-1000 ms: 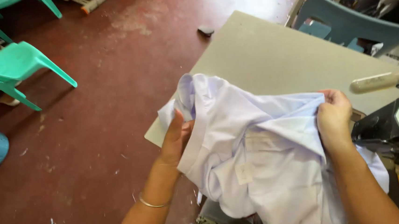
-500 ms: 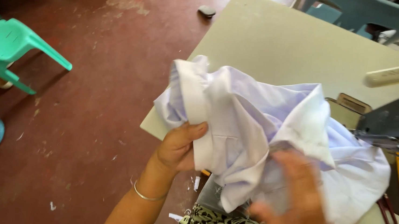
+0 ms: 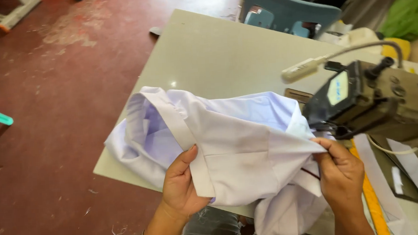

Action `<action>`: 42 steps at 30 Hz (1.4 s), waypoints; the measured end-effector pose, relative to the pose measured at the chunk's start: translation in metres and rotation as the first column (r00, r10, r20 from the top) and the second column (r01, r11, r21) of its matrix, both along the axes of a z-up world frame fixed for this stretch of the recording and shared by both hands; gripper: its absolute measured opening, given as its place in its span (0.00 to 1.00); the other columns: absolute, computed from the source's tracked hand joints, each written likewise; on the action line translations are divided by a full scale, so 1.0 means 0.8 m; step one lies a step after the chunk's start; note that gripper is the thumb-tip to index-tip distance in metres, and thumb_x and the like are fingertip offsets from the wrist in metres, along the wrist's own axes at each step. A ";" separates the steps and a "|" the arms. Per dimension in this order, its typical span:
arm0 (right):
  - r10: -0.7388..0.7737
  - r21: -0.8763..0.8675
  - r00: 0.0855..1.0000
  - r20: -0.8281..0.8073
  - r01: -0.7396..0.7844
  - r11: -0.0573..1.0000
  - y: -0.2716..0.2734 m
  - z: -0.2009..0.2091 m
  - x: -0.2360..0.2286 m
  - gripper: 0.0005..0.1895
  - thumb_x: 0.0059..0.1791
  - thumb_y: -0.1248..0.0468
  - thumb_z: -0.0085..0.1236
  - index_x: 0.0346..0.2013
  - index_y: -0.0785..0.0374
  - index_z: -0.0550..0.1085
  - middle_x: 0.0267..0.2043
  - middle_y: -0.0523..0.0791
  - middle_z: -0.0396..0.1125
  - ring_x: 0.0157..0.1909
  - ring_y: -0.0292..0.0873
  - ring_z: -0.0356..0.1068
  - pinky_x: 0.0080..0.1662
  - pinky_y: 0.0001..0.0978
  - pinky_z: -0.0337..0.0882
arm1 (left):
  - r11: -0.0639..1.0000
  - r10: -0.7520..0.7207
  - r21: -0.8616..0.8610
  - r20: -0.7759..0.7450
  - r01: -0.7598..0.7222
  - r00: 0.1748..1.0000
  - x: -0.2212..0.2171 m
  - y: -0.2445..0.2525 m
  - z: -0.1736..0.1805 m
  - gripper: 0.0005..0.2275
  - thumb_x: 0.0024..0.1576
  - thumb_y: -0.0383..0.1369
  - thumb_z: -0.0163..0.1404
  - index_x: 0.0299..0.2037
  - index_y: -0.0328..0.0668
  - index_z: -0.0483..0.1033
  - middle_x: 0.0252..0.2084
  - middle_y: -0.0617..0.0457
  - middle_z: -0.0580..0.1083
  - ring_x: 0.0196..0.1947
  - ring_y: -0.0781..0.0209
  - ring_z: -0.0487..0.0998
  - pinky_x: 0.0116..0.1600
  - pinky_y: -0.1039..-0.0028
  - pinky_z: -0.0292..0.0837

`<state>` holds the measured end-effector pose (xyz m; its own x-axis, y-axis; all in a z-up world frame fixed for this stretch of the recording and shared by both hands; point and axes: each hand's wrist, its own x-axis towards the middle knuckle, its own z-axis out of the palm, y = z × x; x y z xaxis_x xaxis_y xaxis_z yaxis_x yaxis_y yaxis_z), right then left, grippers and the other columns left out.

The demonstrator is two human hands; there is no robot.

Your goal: Final inspection of a white garment, identifying and trimming loose threads using small snips.

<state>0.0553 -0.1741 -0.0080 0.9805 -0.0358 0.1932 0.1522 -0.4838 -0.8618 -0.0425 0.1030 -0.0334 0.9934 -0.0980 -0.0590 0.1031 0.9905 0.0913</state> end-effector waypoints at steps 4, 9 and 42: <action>0.075 0.093 0.994 0.073 -0.082 0.992 -0.018 -0.008 0.007 0.10 0.54 0.71 0.53 0.48 0.65 0.79 0.46 0.44 0.74 0.48 0.37 0.71 0.53 0.27 0.71 | 0.993 -0.103 0.015 -0.343 0.115 0.934 0.019 -0.032 -0.010 0.25 0.51 0.27 0.47 0.61 0.28 0.69 0.56 0.36 0.74 0.57 0.38 0.74 0.67 0.47 0.66; 0.125 -0.112 0.986 0.110 -0.113 0.987 -0.001 0.010 0.001 0.11 0.55 0.68 0.51 0.47 0.59 0.80 0.42 0.40 0.76 0.43 0.36 0.72 0.46 0.27 0.71 | 0.952 -0.027 0.283 -0.290 0.113 0.957 0.036 -0.056 -0.003 0.28 0.38 0.11 0.44 0.54 0.26 0.76 0.43 0.40 0.79 0.45 0.40 0.79 0.50 0.56 0.75; 0.361 -0.295 0.900 0.245 -0.286 0.912 0.017 0.056 -0.050 0.06 0.51 0.63 0.54 0.31 0.61 0.75 0.29 0.42 0.70 0.29 0.38 0.69 0.34 0.27 0.71 | 0.857 0.248 0.512 -0.306 -0.060 0.919 0.068 -0.157 0.037 0.16 0.48 0.19 0.58 0.48 0.32 0.78 0.39 0.43 0.80 0.44 0.47 0.81 0.52 0.57 0.79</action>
<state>0.0155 -0.1604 0.0365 0.8288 0.3590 0.4291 0.5592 -0.5545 -0.6163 0.0121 -0.0224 -0.0037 0.8962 0.1888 -0.4016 0.0704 0.8329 0.5489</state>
